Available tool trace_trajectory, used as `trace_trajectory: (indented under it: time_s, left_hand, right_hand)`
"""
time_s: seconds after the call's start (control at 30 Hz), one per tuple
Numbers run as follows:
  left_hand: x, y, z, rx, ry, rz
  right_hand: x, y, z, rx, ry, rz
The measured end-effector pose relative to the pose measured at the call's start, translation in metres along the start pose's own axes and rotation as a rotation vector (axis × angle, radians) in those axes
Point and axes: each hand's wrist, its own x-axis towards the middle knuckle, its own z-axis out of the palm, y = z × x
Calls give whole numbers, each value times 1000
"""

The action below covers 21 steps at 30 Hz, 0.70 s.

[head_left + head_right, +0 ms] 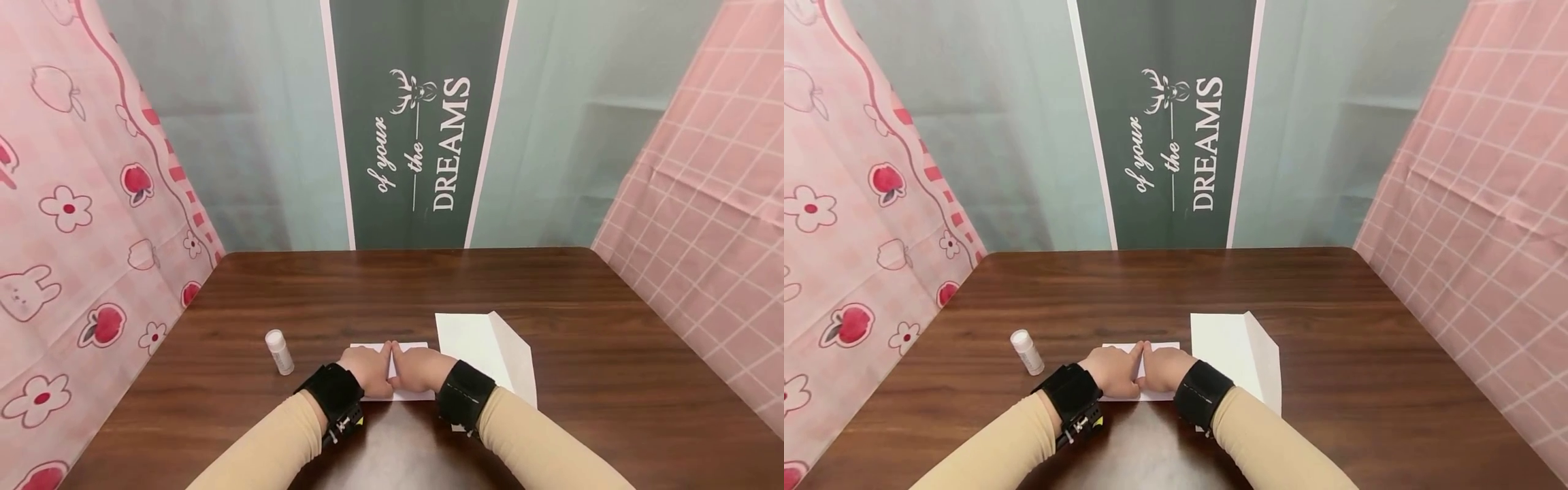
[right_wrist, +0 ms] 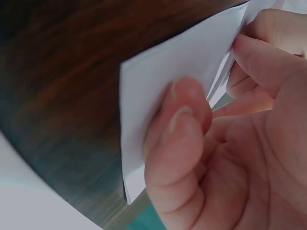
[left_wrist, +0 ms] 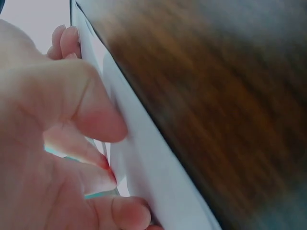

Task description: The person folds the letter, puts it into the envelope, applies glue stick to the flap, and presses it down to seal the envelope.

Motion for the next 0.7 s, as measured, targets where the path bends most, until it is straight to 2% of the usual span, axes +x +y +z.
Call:
trace_trajectory:
  time_s: [0.27,0.57,0.7]
  left_hand:
    - [-1,5,5,18,77,-16]
    - [-1,5,7,20,100,-24]
    - [-2,6,7,15,85,-32]
  right_hand:
    - [0,2,0,26,4,-5]
    - [0,3,1,22,12,-17]
    - [0,2,0,23,14,-17]
